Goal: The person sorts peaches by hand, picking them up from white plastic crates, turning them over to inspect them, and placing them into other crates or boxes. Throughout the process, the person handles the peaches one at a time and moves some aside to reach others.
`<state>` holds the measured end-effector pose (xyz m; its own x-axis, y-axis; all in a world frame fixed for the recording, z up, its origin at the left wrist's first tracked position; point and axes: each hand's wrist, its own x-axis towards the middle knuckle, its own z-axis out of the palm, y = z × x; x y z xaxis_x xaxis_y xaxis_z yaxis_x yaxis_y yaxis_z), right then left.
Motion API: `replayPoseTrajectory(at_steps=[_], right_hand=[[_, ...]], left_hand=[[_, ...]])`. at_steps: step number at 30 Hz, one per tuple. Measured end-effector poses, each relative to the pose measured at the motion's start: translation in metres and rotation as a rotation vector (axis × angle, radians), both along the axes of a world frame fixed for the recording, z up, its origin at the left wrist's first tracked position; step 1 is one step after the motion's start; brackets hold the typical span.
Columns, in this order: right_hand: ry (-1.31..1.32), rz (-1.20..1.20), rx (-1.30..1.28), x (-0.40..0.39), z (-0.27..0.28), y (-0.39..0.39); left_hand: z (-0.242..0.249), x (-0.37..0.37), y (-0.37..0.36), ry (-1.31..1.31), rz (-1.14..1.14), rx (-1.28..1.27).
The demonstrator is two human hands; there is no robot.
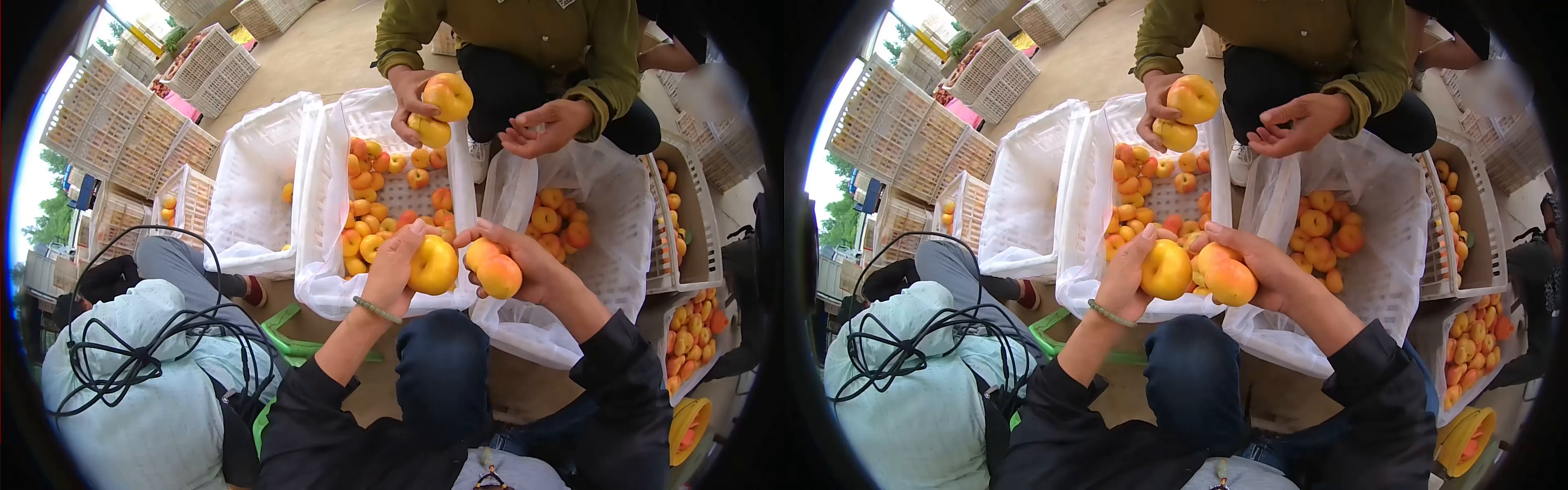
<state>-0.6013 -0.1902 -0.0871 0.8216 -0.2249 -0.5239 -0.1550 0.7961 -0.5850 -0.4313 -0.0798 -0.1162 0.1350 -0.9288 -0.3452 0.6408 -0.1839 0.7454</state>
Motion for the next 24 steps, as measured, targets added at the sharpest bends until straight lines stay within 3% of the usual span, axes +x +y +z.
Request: replayPoseTrajectory(at_steps=[4, 5, 7, 10, 13, 15, 16, 17, 18, 19, 20, 21, 22, 24], right_hand=[[0.113, 0.044, -0.259, -0.004, 0.007, 0.0], [0.113, 0.034, -0.268, -0.006, 0.006, -0.001], [0.077, 0.141, -0.63, -0.011, 0.006, -0.005], [0.059, 0.269, -0.696, -0.021, 0.003, -0.02], [0.011, 0.203, -0.744, -0.063, 0.027, -0.039], [-0.038, 0.205, -0.728, -0.091, 0.043, -0.052], [-0.015, 0.097, -0.73, -0.116, 0.048, -0.063], [0.008, -0.001, -0.726, -0.15, 0.056, -0.075], [0.097, -0.153, -0.687, -0.186, 0.065, -0.091], [0.166, -0.355, -0.692, -0.222, 0.072, -0.104], [0.21, -0.477, -0.745, -0.262, 0.068, -0.127], [0.344, -0.66, -0.722, -0.296, 0.063, -0.147], [0.433, -0.755, -0.527, -0.35, 0.037, -0.181], [0.559, -0.959, -0.54, -0.398, 0.005, -0.214]], left_hand=[[0.006, -0.015, -0.012, -0.05, 0.067, -0.037], [0.006, -0.02, -0.014, -0.194, 0.112, -0.081], [0.007, -0.032, -0.019, -0.474, 0.2, -0.17], [0.017, -0.041, -0.027, -0.796, 0.11, -0.211], [0.053, -0.063, -0.038, -0.599, 0.029, -0.259], [0.088, -0.089, -0.04, -0.725, 0.082, -0.415], [0.11, -0.105, -0.034, -0.708, 0.072, -0.544], [0.116, -0.098, -0.029, -0.657, -0.113, -0.729], [0.134, -0.105, -0.025, -0.331, -0.345, -0.865], [0.151, -0.123, -0.013, -0.105, -0.33, -0.808], [0.153, -0.118, -0.022, -0.025, -0.57, -0.952], [0.15, -0.128, -0.028, -0.025, -0.562, -0.949], [0.148, -0.145, -0.034, 0.089, -0.465, -1.058], [0.141, -0.178, -0.043, 0.186, -0.337, -1.15]])
